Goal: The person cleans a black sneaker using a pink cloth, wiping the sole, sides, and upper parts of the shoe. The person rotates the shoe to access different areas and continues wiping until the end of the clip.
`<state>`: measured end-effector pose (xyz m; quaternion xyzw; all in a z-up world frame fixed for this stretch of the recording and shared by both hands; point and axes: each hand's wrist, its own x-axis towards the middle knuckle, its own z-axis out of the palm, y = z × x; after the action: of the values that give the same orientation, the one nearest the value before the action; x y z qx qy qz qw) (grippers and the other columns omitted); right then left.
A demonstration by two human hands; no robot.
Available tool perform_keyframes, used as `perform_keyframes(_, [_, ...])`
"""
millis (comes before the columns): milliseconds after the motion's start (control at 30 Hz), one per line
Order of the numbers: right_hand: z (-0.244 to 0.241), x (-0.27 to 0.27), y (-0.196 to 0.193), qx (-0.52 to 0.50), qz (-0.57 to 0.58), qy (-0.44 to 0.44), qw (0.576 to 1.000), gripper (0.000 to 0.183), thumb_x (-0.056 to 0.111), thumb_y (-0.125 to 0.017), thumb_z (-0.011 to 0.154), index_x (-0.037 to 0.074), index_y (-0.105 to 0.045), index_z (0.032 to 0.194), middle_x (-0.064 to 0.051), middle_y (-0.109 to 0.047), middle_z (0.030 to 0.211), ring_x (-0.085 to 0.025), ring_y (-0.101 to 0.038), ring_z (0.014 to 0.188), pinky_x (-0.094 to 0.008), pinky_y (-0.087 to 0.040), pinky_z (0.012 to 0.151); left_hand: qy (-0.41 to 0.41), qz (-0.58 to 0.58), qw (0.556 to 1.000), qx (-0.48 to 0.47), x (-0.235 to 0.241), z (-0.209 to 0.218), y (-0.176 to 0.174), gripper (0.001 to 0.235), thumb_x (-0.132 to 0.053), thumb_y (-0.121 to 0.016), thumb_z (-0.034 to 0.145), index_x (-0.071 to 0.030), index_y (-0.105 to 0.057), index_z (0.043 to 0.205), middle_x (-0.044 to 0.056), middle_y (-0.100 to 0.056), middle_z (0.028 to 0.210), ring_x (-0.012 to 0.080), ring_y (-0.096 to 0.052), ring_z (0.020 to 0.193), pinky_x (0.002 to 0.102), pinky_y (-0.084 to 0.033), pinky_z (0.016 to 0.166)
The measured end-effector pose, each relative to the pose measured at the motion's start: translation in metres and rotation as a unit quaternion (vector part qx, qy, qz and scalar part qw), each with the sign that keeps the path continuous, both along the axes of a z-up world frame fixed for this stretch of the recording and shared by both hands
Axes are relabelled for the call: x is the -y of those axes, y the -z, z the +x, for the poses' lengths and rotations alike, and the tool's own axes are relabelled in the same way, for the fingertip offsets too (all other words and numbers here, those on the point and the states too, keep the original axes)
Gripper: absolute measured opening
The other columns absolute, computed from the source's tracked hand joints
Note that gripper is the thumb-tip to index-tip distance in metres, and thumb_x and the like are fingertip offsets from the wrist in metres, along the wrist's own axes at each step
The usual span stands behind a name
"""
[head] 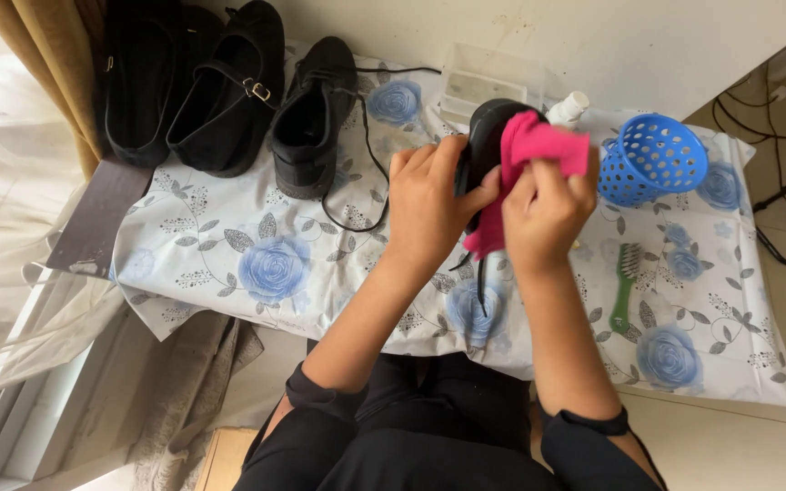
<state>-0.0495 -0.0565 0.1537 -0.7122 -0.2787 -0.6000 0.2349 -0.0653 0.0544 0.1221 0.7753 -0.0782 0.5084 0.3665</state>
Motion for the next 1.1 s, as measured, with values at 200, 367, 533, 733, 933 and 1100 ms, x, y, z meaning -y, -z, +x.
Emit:
perform_keyframes(200, [0.006,0.02,0.092,-0.06,0.061,-0.024,0.996,0.017,-0.011,-0.053,0.082,-0.002,-0.066,0.077,-0.012,-0.052,0.069,-0.033,-0.055,0.064,-0.036,-0.046,0.064,0.001,-0.019,1.0,-0.022,-0.023,-0.002,0.002,0.034,-0.031,-0.076,0.065,-0.01,-0.055,0.081,0.002,-0.057,0.057,0.0195,-0.059,0.058,0.028,-0.041,0.067])
perform_keyframes(367, [-0.013,-0.02,0.037,-0.026,0.056,-0.051,0.997,0.012,0.0,-0.06,0.078,0.002,-0.063,0.067,-0.012,-0.056,0.077,-0.027,-0.054,0.065,-0.033,-0.046,0.063,0.056,-0.078,0.993,-0.065,-0.027,-0.023,0.004,0.031,-0.018,-0.078,0.062,-0.009,-0.055,0.081,0.003,-0.062,0.064,0.0216,-0.063,0.066,0.027,-0.039,0.073])
perform_keyframes(533, [-0.016,-0.023,0.052,0.018,0.03,-0.007,0.999,0.011,0.01,-0.066,0.078,0.002,-0.064,0.069,-0.014,-0.06,0.083,-0.026,-0.055,0.066,-0.033,-0.045,0.063,0.056,-0.091,0.991,-0.083,-0.033,-0.035,0.018,0.031,-0.02,-0.079,0.065,-0.013,-0.052,0.08,-0.001,-0.062,0.065,0.0187,-0.061,0.066,0.025,-0.038,0.074])
perform_keyframes(733, [-0.028,-0.03,0.034,0.001,0.05,-0.088,0.995,0.016,-0.006,-0.053,0.082,-0.004,-0.063,0.069,-0.015,-0.059,0.08,-0.024,-0.054,0.062,-0.031,-0.045,0.062,0.056,-0.133,0.985,-0.092,-0.035,-0.048,0.022,0.028,-0.016,-0.079,0.066,-0.013,-0.054,0.079,-0.002,-0.063,0.067,0.0186,-0.059,0.066,0.025,-0.038,0.073])
perform_keyframes(933, [-0.028,-0.026,0.042,0.028,0.006,-0.032,0.999,0.008,0.004,-0.066,0.075,0.004,-0.064,0.068,-0.012,-0.061,0.081,-0.022,-0.054,0.063,-0.032,-0.043,0.061,0.057,-0.131,0.988,-0.056,-0.03,-0.048,0.029,0.03,-0.017,-0.082,0.062,-0.012,-0.058,0.078,-0.001,-0.063,0.067,0.0201,-0.058,0.065,0.024,-0.038,0.071])
perform_keyframes(1100, [-0.038,-0.027,0.046,-0.007,0.039,-0.036,0.999,0.014,-0.004,-0.058,0.084,-0.002,-0.064,0.071,-0.013,-0.059,0.078,-0.022,-0.052,0.059,-0.029,-0.043,0.06,0.054,-0.153,0.985,-0.063,-0.035,-0.051,0.041,0.029,-0.017,-0.081,0.064,-0.013,-0.056,0.077,-0.003,-0.062,0.066,0.0168,-0.054,0.064,0.024,-0.039,0.071])
